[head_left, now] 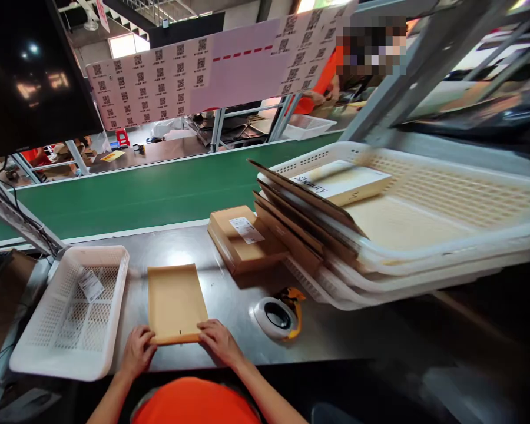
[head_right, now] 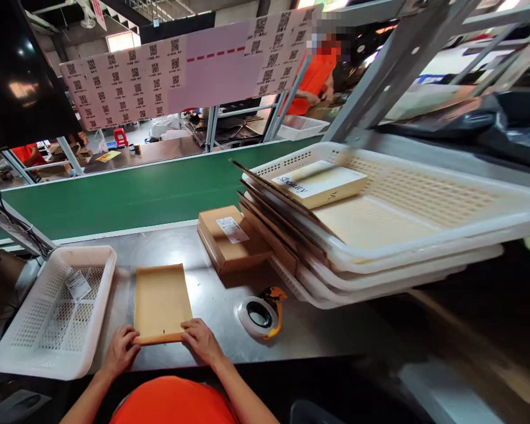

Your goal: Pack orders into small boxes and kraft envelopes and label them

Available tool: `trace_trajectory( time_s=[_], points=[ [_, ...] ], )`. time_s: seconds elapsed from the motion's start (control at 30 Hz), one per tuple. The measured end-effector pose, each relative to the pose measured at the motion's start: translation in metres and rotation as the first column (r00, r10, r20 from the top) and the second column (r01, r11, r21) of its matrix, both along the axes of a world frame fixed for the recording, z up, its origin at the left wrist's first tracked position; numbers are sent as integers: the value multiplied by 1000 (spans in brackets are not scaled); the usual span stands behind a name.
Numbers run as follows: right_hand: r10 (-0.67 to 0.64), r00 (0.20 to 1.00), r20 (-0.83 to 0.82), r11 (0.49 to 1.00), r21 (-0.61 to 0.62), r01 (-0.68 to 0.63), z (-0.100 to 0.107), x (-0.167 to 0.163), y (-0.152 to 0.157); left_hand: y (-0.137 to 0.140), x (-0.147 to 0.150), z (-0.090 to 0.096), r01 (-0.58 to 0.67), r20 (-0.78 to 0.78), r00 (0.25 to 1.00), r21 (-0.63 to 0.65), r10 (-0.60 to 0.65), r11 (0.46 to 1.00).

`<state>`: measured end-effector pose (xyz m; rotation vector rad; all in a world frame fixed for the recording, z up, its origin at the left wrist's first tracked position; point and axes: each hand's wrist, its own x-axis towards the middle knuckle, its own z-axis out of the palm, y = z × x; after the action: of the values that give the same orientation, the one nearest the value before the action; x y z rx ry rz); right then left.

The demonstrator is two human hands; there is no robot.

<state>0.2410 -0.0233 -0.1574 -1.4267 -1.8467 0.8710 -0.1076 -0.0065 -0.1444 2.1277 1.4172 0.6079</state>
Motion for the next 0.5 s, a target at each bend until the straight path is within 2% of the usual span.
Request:
trace_trajectory(
  time_s=[0.2,0.3,0.43,0.5],
  points=[
    [-67,997,49,998,5,67,-2,-4,-1,18,15,1,-106,-123,988,-93,94,990],
    [-175,979,106,984,6,175,-9,-10,-2,20,20,-1,-148,-186,974,-98,128,984],
    [-360,911,200,931,9,365,-15,-16,3,18,27,-6,-282,-274,930,-104,245,954],
    [-384,892,241,921,34,387,-12,-22,5,17,33,-7,-340,-316,899,-67,303,938]
  ],
)
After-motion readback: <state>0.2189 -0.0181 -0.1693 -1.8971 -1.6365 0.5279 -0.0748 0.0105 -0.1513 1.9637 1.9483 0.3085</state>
